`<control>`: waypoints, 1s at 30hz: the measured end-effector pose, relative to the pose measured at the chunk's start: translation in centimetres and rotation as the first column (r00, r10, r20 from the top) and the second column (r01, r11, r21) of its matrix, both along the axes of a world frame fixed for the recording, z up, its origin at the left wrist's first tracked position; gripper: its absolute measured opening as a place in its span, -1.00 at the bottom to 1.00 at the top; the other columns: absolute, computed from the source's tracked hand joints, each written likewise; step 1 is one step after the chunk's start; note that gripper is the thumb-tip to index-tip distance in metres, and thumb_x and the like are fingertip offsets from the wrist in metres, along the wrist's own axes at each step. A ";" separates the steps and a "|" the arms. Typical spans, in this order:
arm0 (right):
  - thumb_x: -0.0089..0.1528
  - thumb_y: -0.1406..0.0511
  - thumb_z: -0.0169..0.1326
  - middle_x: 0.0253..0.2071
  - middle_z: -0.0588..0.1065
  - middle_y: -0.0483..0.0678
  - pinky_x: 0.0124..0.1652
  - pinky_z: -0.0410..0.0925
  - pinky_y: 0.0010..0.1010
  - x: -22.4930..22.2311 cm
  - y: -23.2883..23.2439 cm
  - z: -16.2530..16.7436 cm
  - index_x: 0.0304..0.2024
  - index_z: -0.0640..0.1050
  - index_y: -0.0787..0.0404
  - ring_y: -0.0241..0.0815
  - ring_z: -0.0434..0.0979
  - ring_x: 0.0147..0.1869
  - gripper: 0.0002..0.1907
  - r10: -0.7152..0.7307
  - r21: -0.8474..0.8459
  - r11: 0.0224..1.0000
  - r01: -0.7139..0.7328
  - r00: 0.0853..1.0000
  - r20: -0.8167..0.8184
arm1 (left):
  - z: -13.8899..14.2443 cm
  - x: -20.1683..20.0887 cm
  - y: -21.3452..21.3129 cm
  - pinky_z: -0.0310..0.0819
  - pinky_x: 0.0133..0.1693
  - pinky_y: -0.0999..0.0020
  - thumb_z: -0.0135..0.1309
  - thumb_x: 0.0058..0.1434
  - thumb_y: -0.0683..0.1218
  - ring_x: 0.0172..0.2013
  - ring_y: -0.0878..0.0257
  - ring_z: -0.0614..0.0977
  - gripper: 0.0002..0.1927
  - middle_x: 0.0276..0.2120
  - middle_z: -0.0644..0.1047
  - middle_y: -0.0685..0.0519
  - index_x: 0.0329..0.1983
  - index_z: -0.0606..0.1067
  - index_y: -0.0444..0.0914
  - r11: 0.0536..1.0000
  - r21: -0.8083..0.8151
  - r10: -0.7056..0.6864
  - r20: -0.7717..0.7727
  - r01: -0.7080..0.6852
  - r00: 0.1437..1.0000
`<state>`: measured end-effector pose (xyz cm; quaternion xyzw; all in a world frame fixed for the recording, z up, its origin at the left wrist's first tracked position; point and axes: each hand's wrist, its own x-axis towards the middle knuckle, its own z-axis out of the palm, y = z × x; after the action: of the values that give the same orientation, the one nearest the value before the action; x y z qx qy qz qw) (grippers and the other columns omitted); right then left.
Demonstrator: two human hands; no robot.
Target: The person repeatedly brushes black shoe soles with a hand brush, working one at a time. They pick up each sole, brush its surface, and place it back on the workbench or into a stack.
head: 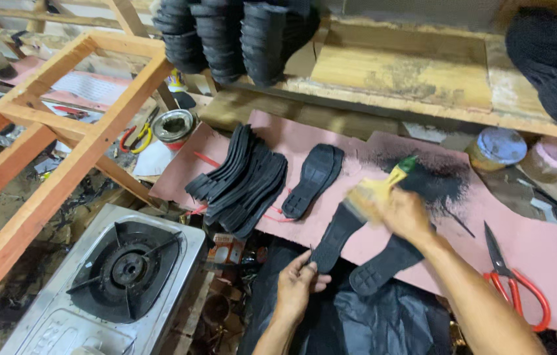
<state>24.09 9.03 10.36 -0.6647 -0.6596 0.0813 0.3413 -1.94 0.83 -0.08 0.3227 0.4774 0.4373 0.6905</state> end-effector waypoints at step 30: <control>0.14 0.08 0.29 -0.48 0.56 0.11 -0.33 0.43 -0.31 -5.3 -3.2 0.0 -0.32 0.62 0.39 -0.16 0.59 -0.40 -0.56 0.274 -0.472 0.824 -0.313 0.950 -0.151 | 1.0 -2.2 -0.9 0.66 -0.40 0.42 -0.03 0.34 -0.10 -0.43 0.23 0.73 -0.49 -0.25 0.66 -0.08 0.33 0.37 -0.38 0.999 -0.007 -0.033 -0.061 0.033 0.998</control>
<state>18.80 5.80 10.38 -0.6164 -0.6978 0.3228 0.1700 -4.13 -0.05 0.92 0.3416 0.4941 0.4143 0.6838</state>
